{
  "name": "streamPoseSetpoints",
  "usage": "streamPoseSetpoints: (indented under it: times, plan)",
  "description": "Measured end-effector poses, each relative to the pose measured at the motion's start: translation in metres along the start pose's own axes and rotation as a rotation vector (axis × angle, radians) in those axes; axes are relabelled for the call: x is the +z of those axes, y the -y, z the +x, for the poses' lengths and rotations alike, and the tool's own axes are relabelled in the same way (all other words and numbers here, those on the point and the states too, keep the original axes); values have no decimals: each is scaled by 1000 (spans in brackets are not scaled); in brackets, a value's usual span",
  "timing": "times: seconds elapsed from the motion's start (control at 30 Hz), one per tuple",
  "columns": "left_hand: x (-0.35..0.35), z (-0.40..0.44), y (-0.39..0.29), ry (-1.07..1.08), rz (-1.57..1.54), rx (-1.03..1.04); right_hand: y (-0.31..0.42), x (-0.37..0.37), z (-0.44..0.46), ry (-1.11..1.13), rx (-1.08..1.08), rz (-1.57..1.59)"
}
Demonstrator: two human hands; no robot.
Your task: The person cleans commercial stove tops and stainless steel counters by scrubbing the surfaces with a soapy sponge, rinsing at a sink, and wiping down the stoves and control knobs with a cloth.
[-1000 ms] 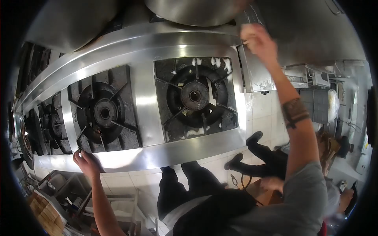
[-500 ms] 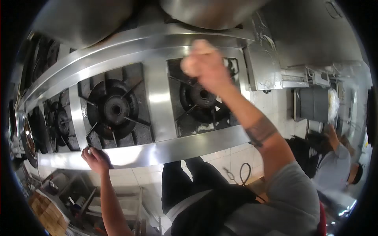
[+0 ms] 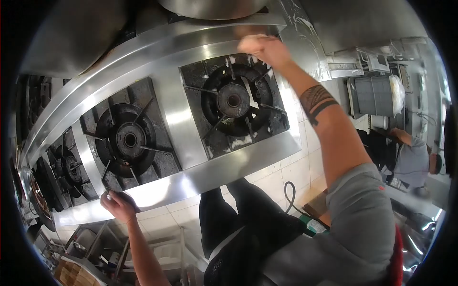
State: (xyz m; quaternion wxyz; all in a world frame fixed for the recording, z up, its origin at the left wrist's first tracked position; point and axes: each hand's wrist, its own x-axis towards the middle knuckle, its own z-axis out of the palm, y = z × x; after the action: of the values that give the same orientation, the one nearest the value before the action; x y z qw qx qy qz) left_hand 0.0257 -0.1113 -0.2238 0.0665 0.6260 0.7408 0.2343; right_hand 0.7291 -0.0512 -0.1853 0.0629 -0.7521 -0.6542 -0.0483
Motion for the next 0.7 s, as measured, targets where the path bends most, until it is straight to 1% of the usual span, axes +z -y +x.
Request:
streamPoseSetpoints:
  times: [0.03,0.1,0.13,0.2,0.27,0.3,0.33,0.4,0.43,0.47,0.5,0.57,0.6,0.67,0.7]
  plan:
    - [0,-1,-1,-10,9,-3,-12,-1,-3,-3,7,-1]
    - [-1,1,-5,-19,10,6,-31,1,-10,255,105,-208]
    - [-3,0,-7,-2,17,-10,-28,-2,-17,250,114,-214]
    - [-4,3,-11,20,8,1,-6,-16,-48,253,239,-168]
    - [-3,-1,-11,-1,52,-48,-1,-22,-97,360,231,-173]
    - [-3,-1,-8,6,46,-33,-6,-14,-136,391,209,-143]
    - [-7,-2,-11,-2,26,-30,0,-22,-179,356,111,-136]
    - [-14,-2,-22,47,42,-56,39,-62,-239,336,413,73]
    - [-15,-2,-22,34,40,-48,38,-83,-265,534,462,24]
    - [-16,-2,-20,23,19,-36,21,-88,-298,582,442,129]
    - [-15,-2,-17,28,24,-25,10,-98,-317,677,395,72]
    - [-14,-2,-14,40,44,-9,-20,-126,-353,454,464,219]
    - [-13,-2,-11,28,34,0,-29,-139,-355,436,467,219]
    - [-11,-1,-10,53,50,11,-42,-173,-354,205,859,663]
    - [-11,-1,-11,47,76,19,-46,-185,-348,193,869,672]
